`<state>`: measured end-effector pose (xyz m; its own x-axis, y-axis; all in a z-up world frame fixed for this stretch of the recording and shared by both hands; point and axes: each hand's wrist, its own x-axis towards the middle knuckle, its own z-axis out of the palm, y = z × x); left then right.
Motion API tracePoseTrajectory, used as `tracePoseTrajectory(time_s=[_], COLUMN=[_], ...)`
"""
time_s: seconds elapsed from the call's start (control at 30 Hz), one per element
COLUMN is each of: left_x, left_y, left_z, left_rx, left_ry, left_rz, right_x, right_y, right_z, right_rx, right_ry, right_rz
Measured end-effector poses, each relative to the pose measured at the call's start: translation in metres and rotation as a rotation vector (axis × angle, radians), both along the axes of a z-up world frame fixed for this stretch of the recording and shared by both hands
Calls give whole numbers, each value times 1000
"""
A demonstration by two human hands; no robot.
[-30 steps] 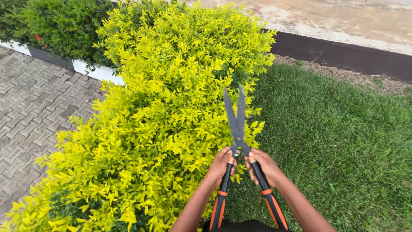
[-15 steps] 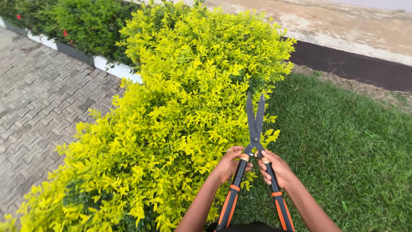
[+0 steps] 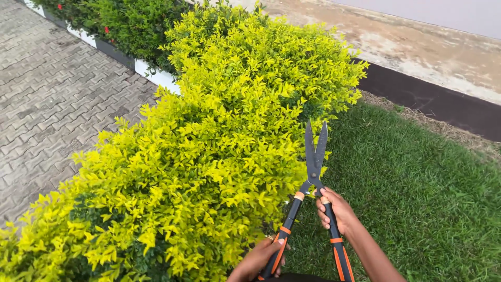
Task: Trimming a decorative garden hedge with large handheld garden shears.
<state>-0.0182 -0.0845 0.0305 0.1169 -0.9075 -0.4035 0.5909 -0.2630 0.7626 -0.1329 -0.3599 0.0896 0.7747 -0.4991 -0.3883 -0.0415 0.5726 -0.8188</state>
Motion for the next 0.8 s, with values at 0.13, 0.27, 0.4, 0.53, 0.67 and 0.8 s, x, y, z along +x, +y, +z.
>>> tracePoseTrajectory(time_s=[0.13,0.27,0.4,0.53,0.67,0.8], left_x=[-32,-56,-77,-106,-129,-132], left_y=[-18,-27,-25,-25,-15,4], left_z=[-15,-17,-24,-98,-148,-142], left_rx=[34,140,260,162,60,-10], left_ry=[-67,-96,-181,-201,-104,-98], left_rz=[37,70,185,286,390,387], right_x=[-21,-44,-68,-88,-106,-122], right_y=[-10,-21,-27,-27,-36,-36], right_z=[-6,-12,-15,-28,-65,-70], right_rx=[-6,-52,-115,-127,58,203], right_ry=[17,42,124,181,-145,-209], right_rz=[14,56,110,185,274,336])
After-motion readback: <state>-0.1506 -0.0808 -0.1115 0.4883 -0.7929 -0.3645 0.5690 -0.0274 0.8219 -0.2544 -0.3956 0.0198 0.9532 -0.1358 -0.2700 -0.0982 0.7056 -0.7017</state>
